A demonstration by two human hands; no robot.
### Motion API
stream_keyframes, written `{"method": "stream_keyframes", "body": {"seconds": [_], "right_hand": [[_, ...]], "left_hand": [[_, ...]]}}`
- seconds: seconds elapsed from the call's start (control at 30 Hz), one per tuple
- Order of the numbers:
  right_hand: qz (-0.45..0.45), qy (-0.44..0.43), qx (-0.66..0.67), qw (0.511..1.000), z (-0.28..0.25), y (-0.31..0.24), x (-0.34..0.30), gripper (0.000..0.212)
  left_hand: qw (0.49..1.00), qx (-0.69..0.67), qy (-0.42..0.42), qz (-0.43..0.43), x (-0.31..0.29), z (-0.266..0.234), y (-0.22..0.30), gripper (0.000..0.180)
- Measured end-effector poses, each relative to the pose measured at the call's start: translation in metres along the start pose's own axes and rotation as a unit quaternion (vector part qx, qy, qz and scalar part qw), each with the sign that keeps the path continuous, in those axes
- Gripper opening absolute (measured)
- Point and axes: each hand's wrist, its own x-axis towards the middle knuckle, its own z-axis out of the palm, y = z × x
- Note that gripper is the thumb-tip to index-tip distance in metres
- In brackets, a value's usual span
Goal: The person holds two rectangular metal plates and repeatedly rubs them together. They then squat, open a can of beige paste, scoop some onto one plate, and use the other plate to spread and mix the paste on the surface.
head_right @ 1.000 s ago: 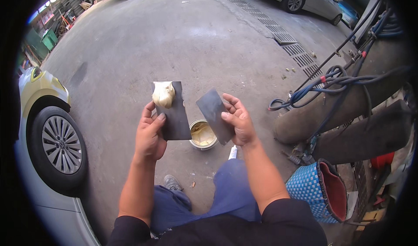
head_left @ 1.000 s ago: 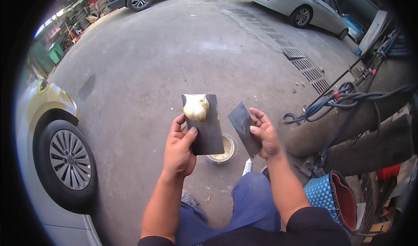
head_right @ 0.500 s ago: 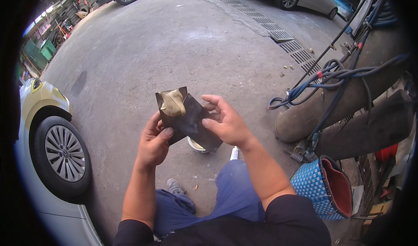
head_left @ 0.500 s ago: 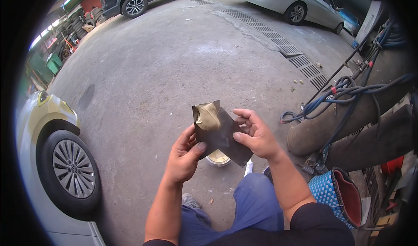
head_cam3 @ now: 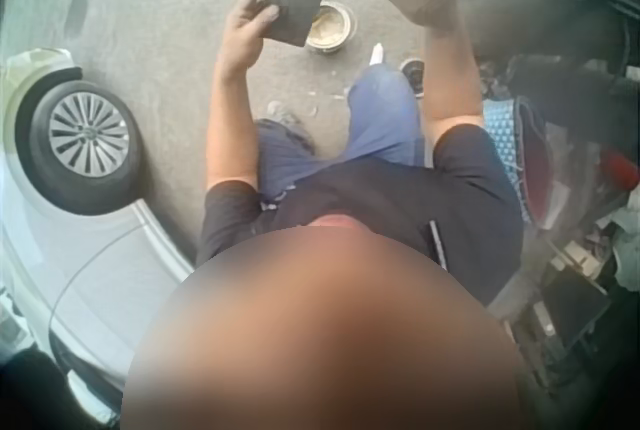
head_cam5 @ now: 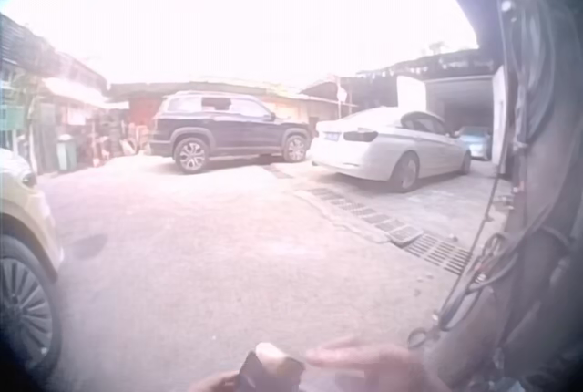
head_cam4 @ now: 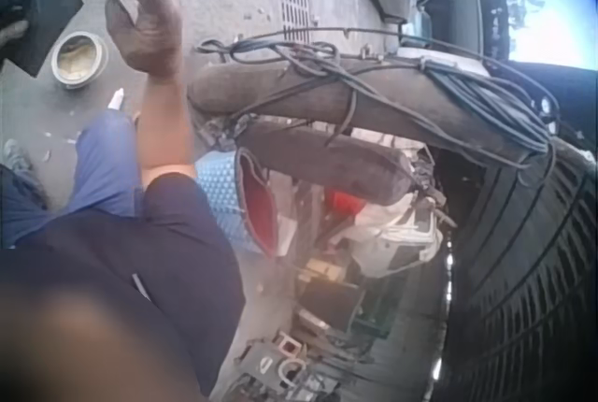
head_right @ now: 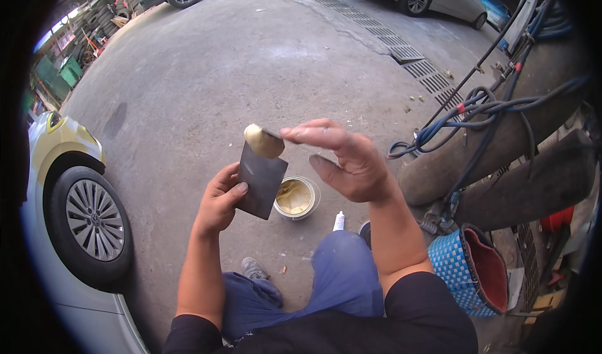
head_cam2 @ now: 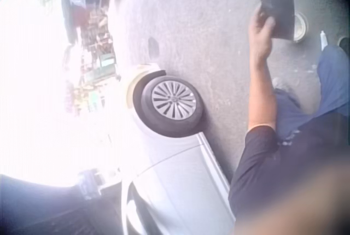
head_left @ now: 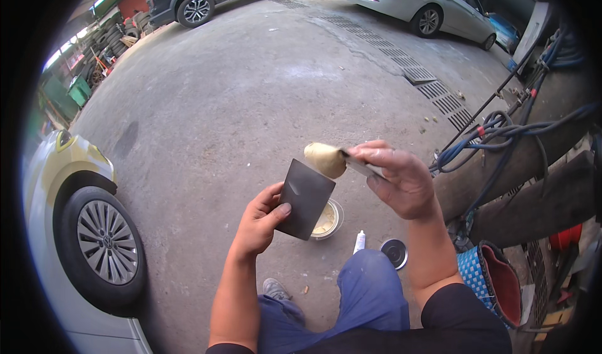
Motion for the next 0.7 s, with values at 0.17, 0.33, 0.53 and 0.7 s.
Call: {"method": "stream_keyframes", "body": {"seconds": [0.17, 0.33, 0.53, 0.7], "right_hand": [[0.066, -0.109, 0.002, 0.992, 0.017, -0.002, -0.009, 0.067], [0.118, -0.109, -0.004, 0.987, 0.014, 0.015, -0.027, 0.073], [0.173, -0.095, -0.03, 0.98, -0.002, 0.032, -0.045, 0.071], [0.235, -0.008, -0.012, 0.972, -0.017, 0.041, -0.07, 0.058]], "left_hand": [[0.988, -0.1, -0.099, 0.055, -0.002, -0.009, -0.003, 0.047], [0.996, -0.045, -0.079, 0.023, -0.002, -0.011, -0.008, 0.047], [0.995, -0.062, -0.078, -0.004, 0.0, -0.005, -0.011, 0.051], [0.983, -0.178, 0.005, 0.046, 0.004, 0.008, -0.01, 0.047]]}}
